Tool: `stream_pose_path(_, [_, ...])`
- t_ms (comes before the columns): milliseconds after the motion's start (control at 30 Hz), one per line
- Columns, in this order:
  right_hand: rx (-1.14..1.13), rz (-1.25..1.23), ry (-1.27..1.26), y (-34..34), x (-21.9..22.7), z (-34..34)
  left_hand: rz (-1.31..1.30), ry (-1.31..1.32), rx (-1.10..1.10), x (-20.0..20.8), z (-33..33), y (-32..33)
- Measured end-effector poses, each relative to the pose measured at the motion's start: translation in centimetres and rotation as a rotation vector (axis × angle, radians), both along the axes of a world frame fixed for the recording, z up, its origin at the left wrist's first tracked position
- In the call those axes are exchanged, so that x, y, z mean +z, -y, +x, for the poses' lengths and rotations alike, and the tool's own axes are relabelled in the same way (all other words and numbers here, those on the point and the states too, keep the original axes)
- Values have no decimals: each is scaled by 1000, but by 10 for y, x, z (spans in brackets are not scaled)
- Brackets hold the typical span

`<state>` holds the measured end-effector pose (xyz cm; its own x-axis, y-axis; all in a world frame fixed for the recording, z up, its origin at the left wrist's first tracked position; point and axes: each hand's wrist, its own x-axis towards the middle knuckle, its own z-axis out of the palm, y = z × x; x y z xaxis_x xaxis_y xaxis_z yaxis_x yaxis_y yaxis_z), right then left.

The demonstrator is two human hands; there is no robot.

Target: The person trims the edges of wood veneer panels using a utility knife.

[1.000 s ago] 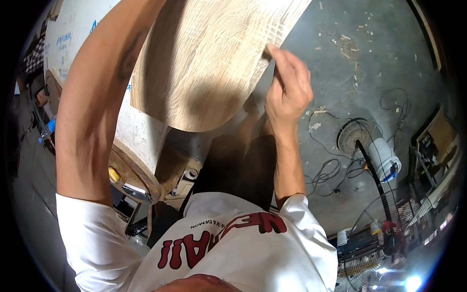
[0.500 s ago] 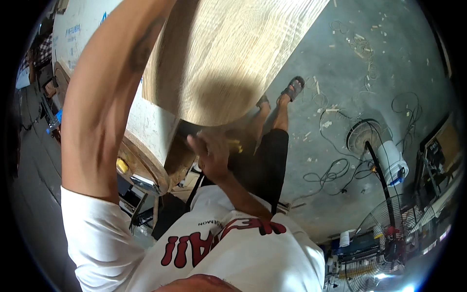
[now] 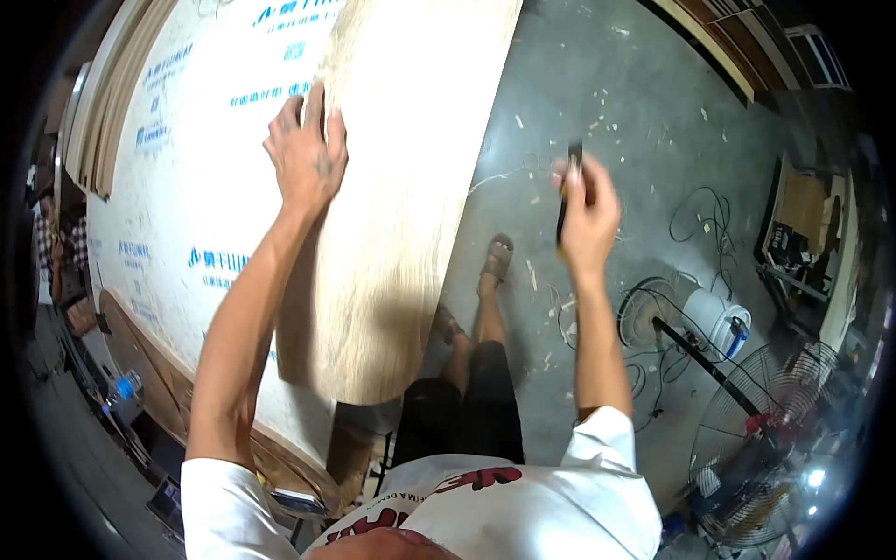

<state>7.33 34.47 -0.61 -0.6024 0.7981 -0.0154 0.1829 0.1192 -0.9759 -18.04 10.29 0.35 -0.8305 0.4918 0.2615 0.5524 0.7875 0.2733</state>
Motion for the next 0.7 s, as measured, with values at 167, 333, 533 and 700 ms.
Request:
stream_pose_path(167, [181,254,-6,-149,-1,-182,-87,-13,-24,0,-3,-3])
stream_pose_path(333, [163,518,29,-220,-27,-293,-189,96,17,3,-4,1])
stream_pose_path(533, [293,524,82,-243,-25,-321,-214,141,27,8,-6,1])
stream_pose_path(700, [314,475,143,-233,-11,-317,-217,161,30,9,-7,-1])
